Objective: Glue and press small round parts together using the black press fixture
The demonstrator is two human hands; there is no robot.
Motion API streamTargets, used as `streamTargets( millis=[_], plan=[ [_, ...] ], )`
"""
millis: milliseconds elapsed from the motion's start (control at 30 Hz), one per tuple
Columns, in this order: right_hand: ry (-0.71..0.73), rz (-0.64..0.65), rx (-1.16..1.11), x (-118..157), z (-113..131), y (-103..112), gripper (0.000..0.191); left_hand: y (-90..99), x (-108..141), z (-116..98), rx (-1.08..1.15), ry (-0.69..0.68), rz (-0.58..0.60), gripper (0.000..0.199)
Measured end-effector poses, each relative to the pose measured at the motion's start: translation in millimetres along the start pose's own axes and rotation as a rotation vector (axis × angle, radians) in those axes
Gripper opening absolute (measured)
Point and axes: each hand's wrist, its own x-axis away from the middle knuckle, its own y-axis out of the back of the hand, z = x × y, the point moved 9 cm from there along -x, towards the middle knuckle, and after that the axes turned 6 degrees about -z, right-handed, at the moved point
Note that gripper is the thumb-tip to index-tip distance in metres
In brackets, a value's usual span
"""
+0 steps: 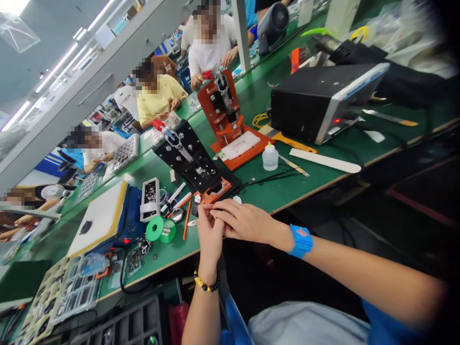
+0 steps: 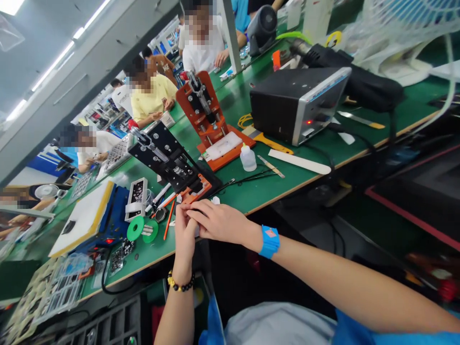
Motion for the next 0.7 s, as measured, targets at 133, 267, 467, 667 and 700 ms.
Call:
streamTargets(
  millis=[133,267,467,667,700],
  plan=[
    [0.006,-0.037,0.031,-1,3,5,0.032,0.0,2,3,-0.013,-0.005,0.025,0.024],
    [0.006,-0.034,0.028,0,4,7,0.038,0.4,3,14,-0.003,0.008,0.020,0.027],
    [-0.009,-0.008,0.022,2,0,2,0.037,2.4,2,20,-0.051,-0.018,-0.008,0.029],
    [-0.004,-0.017,0.027,4,2,1,0.039,3.8,3,24,-0.088,0.007,0.005,0.033],
    [-0.004,-0.007,0.026,4,2,0,0.040,3.0,3,24,-0.082,0.014,0.007,0.033]
  ],
)
